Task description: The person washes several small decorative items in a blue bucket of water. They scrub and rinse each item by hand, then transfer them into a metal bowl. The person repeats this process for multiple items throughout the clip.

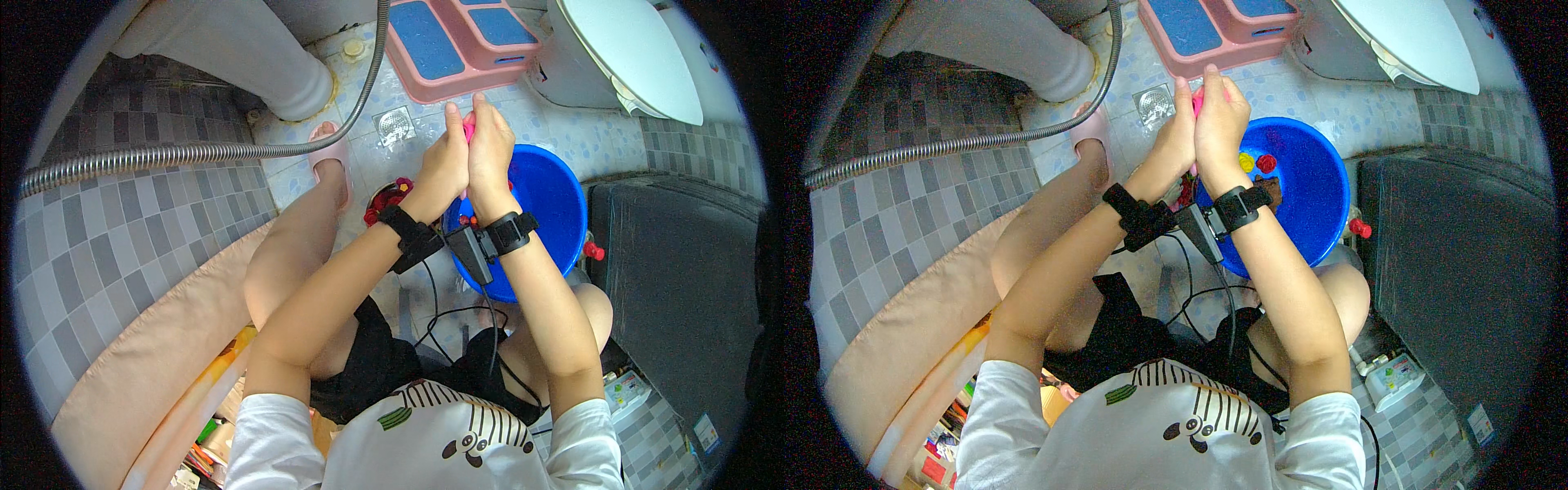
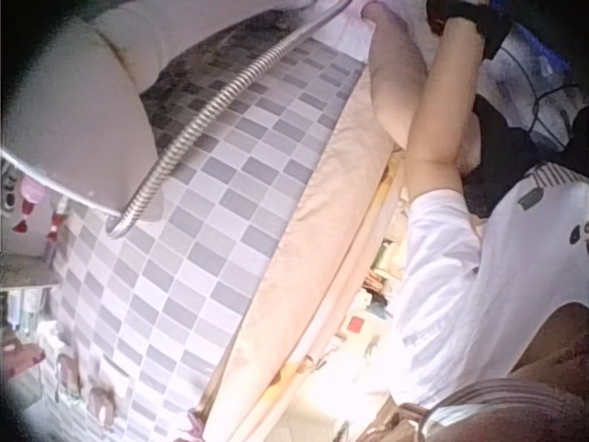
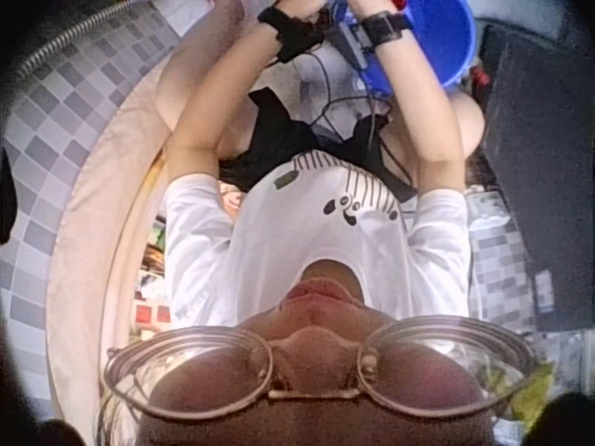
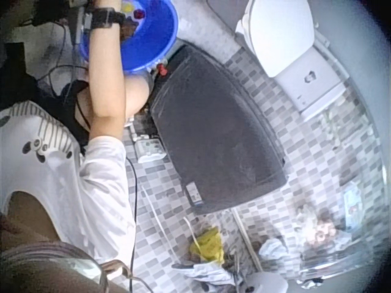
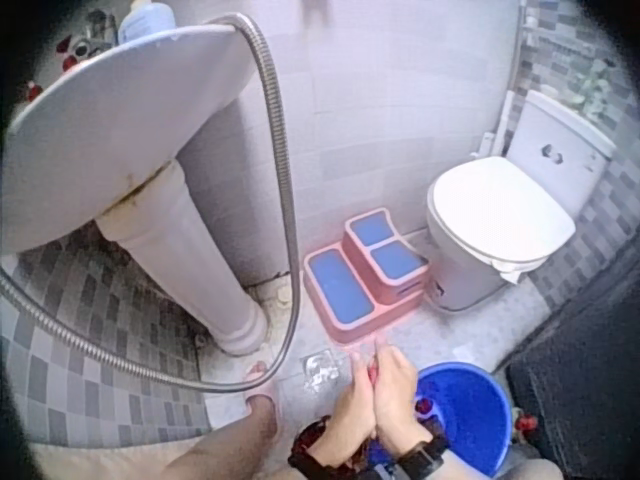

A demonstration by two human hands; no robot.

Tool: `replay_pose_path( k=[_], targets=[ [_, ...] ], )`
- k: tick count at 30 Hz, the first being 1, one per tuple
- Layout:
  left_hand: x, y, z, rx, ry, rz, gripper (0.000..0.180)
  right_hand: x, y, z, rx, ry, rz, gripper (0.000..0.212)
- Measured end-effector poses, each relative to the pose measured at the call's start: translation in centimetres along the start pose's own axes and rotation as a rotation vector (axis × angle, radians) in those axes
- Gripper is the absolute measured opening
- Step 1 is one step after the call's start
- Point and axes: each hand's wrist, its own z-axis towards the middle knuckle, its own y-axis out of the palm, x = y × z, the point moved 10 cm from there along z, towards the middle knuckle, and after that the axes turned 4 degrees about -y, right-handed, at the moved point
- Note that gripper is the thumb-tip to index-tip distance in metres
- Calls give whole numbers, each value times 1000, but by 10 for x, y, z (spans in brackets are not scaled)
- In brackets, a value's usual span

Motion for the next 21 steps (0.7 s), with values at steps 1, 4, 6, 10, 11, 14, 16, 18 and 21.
replay_pose_path(
  k=[1,4,6,10,11,14,16,18,21],
  targets=[
    [-5,3,0,-28,-64,11,102,-2,2,2,-18,-29,4,42],
    [0,0,0,32,6,-6,100,-3,7,4,-51,-62,-9,43],
    [3,-4,4,74,64,-139,81,-5,14,6,-79,-70,-7,43],
    [10,-13,11,143,172,-324,38,-8,26,10,-121,-83,-9,43],
    [10,-14,10,180,166,-246,35,-10,29,11,-133,-102,-11,43],
    [1,-8,8,138,72,-535,36,-11,31,12,-148,-110,-31,43],
    [5,-5,7,120,75,-641,39,-12,32,14,-154,-112,-38,43],
    [8,-5,7,113,87,-700,41,-14,32,15,-149,-120,-40,43],
    [9,-6,10,90,97,-691,43,-19,35,15,-162,-147,-16,43]
  ],
)
